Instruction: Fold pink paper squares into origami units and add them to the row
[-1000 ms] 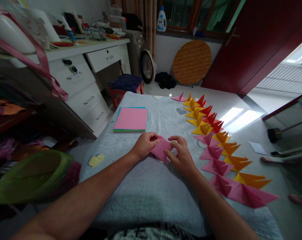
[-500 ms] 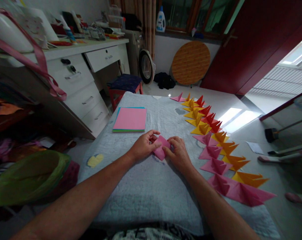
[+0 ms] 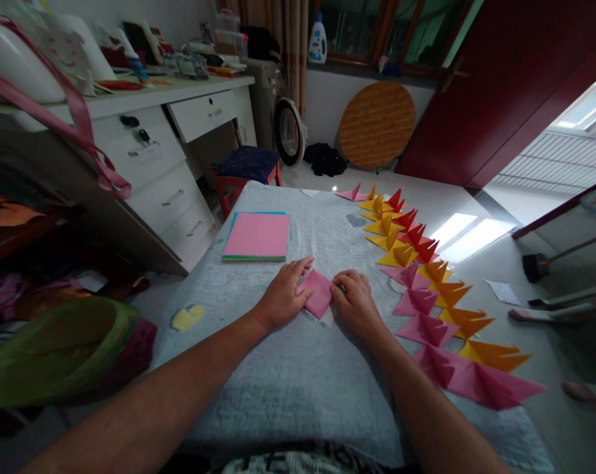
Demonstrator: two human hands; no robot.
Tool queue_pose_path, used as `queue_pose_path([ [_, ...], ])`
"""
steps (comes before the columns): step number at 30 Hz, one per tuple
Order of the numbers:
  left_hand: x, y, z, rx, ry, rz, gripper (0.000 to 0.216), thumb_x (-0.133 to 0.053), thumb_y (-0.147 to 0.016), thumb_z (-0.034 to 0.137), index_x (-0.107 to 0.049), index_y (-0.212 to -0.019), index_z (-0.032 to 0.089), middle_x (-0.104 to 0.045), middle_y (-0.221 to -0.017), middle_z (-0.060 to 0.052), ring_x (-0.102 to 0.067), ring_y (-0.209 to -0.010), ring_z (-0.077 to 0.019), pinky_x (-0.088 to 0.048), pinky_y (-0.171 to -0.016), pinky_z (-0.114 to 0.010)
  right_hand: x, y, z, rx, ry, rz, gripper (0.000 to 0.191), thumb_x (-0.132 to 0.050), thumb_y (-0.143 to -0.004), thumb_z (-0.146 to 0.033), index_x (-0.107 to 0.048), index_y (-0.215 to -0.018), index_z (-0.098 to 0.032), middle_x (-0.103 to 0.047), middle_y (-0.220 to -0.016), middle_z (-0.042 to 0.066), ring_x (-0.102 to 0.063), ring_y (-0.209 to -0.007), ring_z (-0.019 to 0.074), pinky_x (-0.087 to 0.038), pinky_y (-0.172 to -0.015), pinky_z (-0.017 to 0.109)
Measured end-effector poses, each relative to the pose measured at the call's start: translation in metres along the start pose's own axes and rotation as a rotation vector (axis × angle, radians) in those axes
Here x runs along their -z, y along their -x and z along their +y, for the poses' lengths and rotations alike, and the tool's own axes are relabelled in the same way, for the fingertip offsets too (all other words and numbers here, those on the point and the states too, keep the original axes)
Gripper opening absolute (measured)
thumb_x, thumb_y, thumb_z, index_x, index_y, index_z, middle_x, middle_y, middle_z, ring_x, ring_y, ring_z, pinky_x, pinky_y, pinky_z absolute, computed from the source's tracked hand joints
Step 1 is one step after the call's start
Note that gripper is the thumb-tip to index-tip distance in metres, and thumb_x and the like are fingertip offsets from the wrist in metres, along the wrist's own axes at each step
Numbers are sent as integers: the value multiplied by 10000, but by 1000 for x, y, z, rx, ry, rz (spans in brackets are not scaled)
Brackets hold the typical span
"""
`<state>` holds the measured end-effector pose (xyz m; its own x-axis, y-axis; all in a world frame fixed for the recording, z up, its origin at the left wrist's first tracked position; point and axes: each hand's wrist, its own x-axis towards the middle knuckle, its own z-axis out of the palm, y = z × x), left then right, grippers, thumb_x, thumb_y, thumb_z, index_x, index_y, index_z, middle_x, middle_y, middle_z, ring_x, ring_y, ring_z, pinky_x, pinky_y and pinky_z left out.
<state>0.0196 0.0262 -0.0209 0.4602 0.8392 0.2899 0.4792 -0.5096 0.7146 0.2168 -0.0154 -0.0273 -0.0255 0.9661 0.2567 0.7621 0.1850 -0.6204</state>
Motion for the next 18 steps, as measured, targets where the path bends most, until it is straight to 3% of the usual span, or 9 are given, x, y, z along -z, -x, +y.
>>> queue_pose_path([
  [4, 5, 8, 14, -169, -310, 16, 310, -590, -869, 115, -615, -1177, 134, -609, -1278, -139, -542, -1195, -279, -449, -1068, -460, -4, 1, -3, -28, 51, 31, 123, -568, -889, -223, -665, -815, -206, -665, -954, 76, -556, -951, 247, -379, -908, 400],
  [8, 4, 20, 37, -271, -535, -175, 174, -514, -944, 156, -660, -1037, 161, -679, -1118, -102, -607, -1046, -271, -512, -937, -432, -6, 2, -6, -49, 112, 54, 116, -585, -880, -218, -656, -790, -208, -658, -945, 75, -539, -947, 250, -383, -886, 388],
  [10, -2, 27, 44, -273, -591, -259, 244, -461, -976, 161, -649, -1131, 142, -691, -1124, -109, -622, -1052, -261, -506, -953, -414, -6, 3, -7, -56, 133, 58, 116, -590, -877, -212, -651, -779, -207, -655, -941, 74, -536, -944, 249, -385, -880, 385],
  [12, -9, 33, 45, -245, -637, -301, 319, -474, -986, 212, -606, -1257, 109, -660, -1258, -148, -589, -1187, -288, -460, -1034, -429, -6, 3, -7, -64, 144, 63, 113, -595, -872, -202, -649, -773, -207, -655, -947, 74, -533, -947, 251, -386, -879, 385],
  [15, -18, 43, 41, -211, -654, -361, 630, -532, -967, 457, -418, -1481, 110, -486, -1502, -197, -423, -1407, -346, -324, -1157, -484, -7, 2, -8, -74, 145, 63, 111, -601, -874, -202, -645, -773, -207, -650, -947, 74, -529, -952, 253, -388, -883, 385],
  [18, -21, 49, 38, -113, -640, -443, 885, -573, -875, 651, -272, -1567, 189, -301, -1622, -195, -252, -1502, -397, -247, -1183, -527, -6, 2, -7, -73, 146, 60, 119, -595, -888, -219, -646, -782, -207, -642, -931, 70, -529, -943, 250, -389, -883, 385],
])
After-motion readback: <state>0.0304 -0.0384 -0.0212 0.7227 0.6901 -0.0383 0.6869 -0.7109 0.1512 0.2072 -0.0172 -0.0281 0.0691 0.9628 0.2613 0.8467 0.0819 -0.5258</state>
